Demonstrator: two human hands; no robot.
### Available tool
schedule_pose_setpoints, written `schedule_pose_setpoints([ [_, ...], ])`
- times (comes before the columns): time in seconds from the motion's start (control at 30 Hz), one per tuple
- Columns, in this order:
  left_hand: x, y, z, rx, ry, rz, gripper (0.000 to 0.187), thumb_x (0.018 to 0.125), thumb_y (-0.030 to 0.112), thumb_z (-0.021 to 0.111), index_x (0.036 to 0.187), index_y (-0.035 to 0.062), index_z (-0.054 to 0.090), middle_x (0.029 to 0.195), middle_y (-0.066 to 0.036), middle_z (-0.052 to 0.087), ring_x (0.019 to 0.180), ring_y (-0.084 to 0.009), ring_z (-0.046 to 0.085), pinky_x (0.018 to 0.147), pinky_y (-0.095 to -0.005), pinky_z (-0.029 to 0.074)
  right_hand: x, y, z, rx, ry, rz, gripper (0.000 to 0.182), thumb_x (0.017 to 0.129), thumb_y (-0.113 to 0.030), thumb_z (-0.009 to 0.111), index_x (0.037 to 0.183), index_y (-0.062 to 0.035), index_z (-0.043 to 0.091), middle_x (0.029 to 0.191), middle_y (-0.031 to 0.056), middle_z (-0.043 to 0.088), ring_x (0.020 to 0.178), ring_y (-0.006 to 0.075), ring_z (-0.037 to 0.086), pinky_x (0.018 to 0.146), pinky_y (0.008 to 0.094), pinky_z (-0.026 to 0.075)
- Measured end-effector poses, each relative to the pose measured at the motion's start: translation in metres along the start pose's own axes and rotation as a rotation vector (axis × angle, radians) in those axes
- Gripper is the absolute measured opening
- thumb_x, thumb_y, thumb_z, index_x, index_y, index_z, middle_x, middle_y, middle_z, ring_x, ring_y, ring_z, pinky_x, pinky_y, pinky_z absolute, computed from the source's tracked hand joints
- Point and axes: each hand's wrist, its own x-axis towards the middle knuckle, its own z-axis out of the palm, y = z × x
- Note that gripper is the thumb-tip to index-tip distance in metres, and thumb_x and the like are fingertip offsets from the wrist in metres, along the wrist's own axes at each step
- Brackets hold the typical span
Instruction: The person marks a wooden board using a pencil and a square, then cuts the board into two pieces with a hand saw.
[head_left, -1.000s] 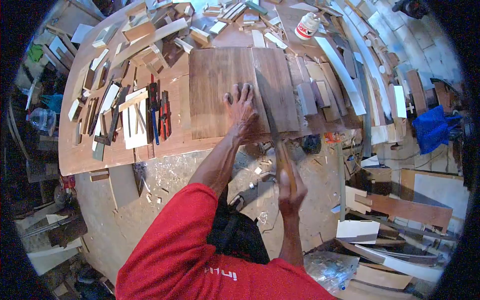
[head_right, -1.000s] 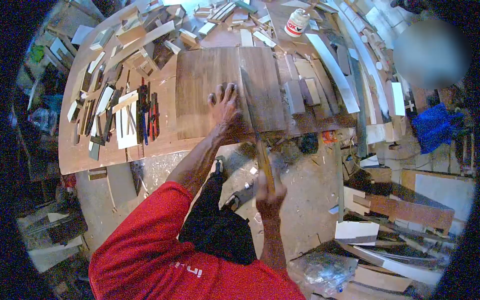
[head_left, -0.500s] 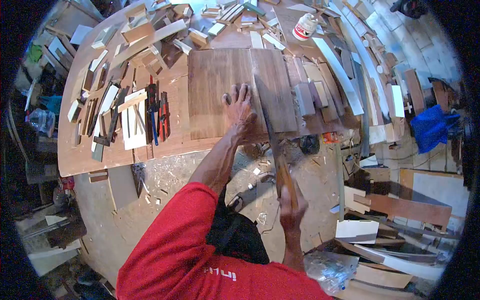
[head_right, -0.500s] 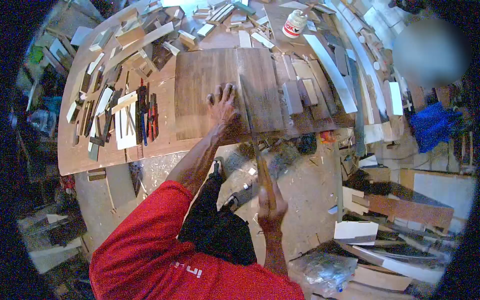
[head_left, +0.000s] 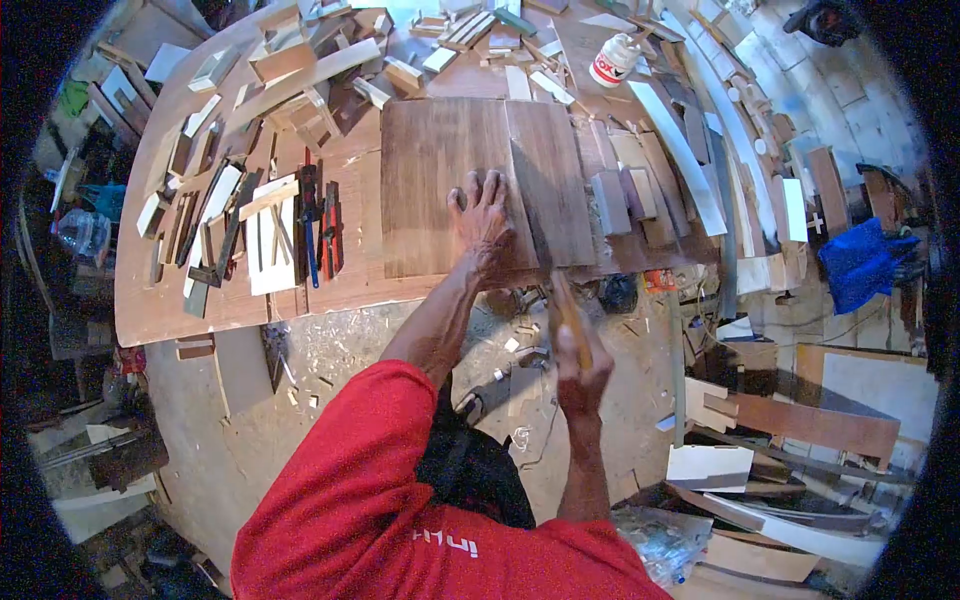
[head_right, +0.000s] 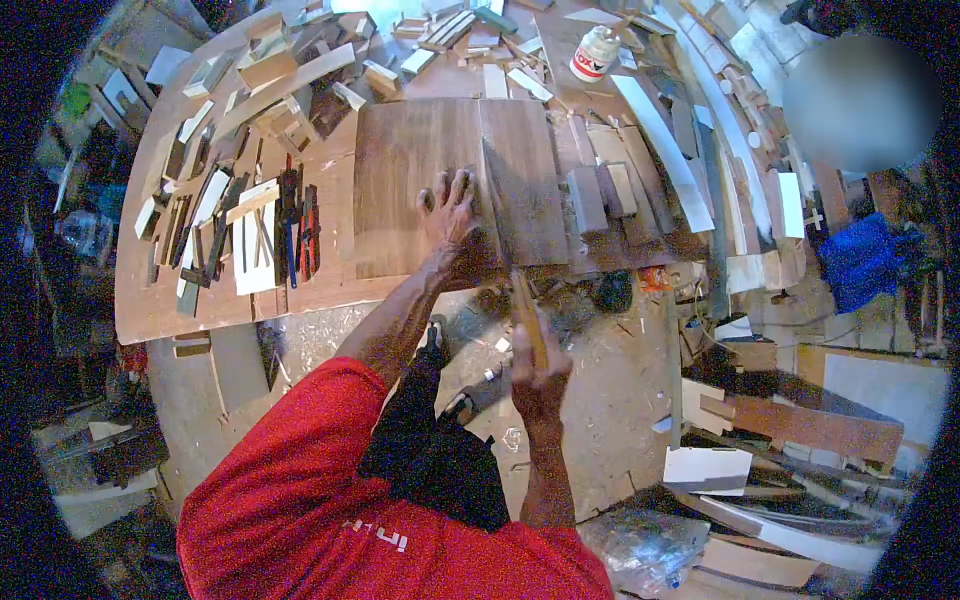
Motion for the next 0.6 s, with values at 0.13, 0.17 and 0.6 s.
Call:
schedule_pose_setpoints([
  [0.13,-0.004,-0.001,-0.004,-0.059,-0.06,-0.026,0.066,0.071,0.033,0.068,0.134,0.0198,0.052,0.143,0.003,0.042,0.137,-0.0236,0.032,0.105,-0.056,0.025,-0.043,0.002,-0.013,0.08,0.048,-0.005,0.035,0.095,-0.026,0.053,0.108,0.0052,0.062,0.081,0.0108,0.062,0.073,0.0178,0.058,0.066,0.032,0.048],
  [0.17,0.002,-0.002,-0.005,-0.049,-0.065,-0.03,0.066,0.072,0.033,0.067,0.134,0.0205,0.051,0.143,0.003,0.042,0.136,-0.0236,0.031,0.105,-0.056,0.025,-0.054,0.0,-0.02,0.023,0.114,-0.152,0.034,0.095,-0.024,0.053,0.109,0.0063,0.061,0.084,0.0134,0.063,0.074,0.0192,0.058,0.068,0.0336,0.049],
  [0.6,0.005,-0.001,-0.014,-0.106,-0.13,-0.01,0.074,0.07,0.037,0.072,0.137,0.0204,0.048,0.147,0.001,0.039,0.137,-0.027,0.031,0.106,-0.0567,0.024,-0.04,-0.009,-0.012,0.001,0.085,-0.031,0.038,0.095,-0.026,0.049,0.116,0.0037,0.06,0.082,0.0139,0.063,0.068,0.0182,0.058,0.063,0.0319,0.047],
])
